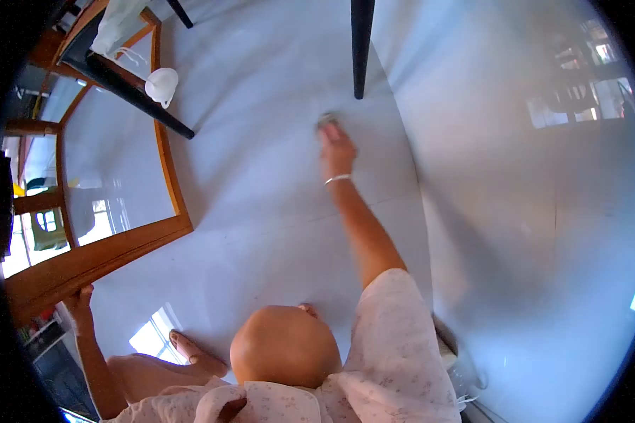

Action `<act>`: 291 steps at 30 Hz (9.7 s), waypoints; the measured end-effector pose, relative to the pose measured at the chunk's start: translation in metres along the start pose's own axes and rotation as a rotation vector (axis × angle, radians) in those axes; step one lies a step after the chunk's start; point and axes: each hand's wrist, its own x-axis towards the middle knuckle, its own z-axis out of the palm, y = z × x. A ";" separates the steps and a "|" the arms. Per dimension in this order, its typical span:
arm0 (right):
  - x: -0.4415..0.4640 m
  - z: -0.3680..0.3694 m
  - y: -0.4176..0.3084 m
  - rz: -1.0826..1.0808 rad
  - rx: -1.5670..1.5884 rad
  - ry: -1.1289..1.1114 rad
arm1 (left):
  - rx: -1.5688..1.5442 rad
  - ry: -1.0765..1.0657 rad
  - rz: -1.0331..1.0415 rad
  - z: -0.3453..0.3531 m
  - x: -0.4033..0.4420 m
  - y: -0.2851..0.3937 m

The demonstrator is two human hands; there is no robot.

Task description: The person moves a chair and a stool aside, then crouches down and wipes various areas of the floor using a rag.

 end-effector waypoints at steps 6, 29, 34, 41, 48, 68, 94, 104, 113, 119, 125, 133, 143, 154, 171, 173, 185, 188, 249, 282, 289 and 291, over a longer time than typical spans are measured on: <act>-0.033 0.002 -0.069 -0.223 0.514 -0.466 | 0.013 0.080 0.011 0.014 -0.005 0.019; -0.007 0.017 -0.109 -0.277 0.605 -0.503 | 0.033 -0.092 0.141 0.022 -0.007 0.026; 0.081 0.048 -0.026 0.015 0.124 -0.110 | -0.012 -0.157 0.053 0.027 -0.008 0.032; 0.140 0.116 -0.076 0.280 -0.182 -0.205 | -0.256 -0.226 0.072 0.031 -0.009 0.052; 0.130 0.179 -0.111 -0.363 -0.007 -0.274 | -0.517 -0.289 -0.031 0.030 -0.007 0.057; -0.085 0.034 -0.196 -0.630 0.637 -0.794 | 0.025 -0.101 0.358 0.045 0.008 0.079; -0.123 -0.006 -0.250 -0.442 0.635 -0.731 | 0.030 -0.155 0.345 0.050 -0.001 0.075; -0.054 0.101 -0.268 -0.549 0.137 -0.800 | 0.226 -0.253 0.305 0.032 0.003 0.069; -0.184 0.026 -0.268 -0.711 0.302 -1.017 | -0.148 -0.324 0.209 0.029 -0.018 -0.085; -0.158 -0.042 -0.247 -0.200 0.377 -0.760 | -0.352 -0.605 -0.263 0.026 -0.057 -0.104; -0.124 -0.072 -0.146 0.276 0.217 -0.343 | -0.646 -0.676 -0.473 0.038 -0.085 -0.133; -0.216 0.013 -0.175 -0.040 -0.109 -0.183 | -0.942 -0.586 -0.500 0.038 -0.078 -0.146; -0.268 0.023 -0.372 0.002 0.614 -0.641 | -1.116 -0.572 -0.605 0.039 -0.068 -0.150; -0.197 -0.091 -0.214 0.454 0.322 -0.671 | -1.251 -0.357 -0.717 0.029 -0.114 -0.221; -0.302 0.010 -0.410 0.251 0.355 -0.966 | -1.356 -0.386 -0.746 0.071 -0.143 -0.234; -0.272 0.000 -0.433 0.246 0.516 -0.984 | -1.352 -0.364 -0.766 0.066 -0.148 -0.241; -0.278 -0.089 -0.260 0.137 -0.145 -1.301 | -1.361 -0.310 -0.849 0.073 -0.152 -0.249; -0.311 -0.051 -0.332 0.130 -0.067 -1.220 | -1.375 -0.320 -0.872 0.081 -0.160 -0.256; -0.316 0.108 -0.575 -0.228 0.443 -0.910 | -1.503 -0.258 -0.998 0.059 -0.211 -0.294; -0.233 0.083 -0.525 -0.138 0.387 -0.834 | -2.010 -0.032 -0.822 0.080 -0.183 -0.315; -0.274 0.144 -0.561 -0.462 0.053 -0.876 | -2.288 0.134 -0.669 0.049 -0.171 -0.333; -0.280 0.157 -0.600 -0.515 0.130 -0.904 | -2.333 0.195 -0.573 0.039 -0.169 -0.336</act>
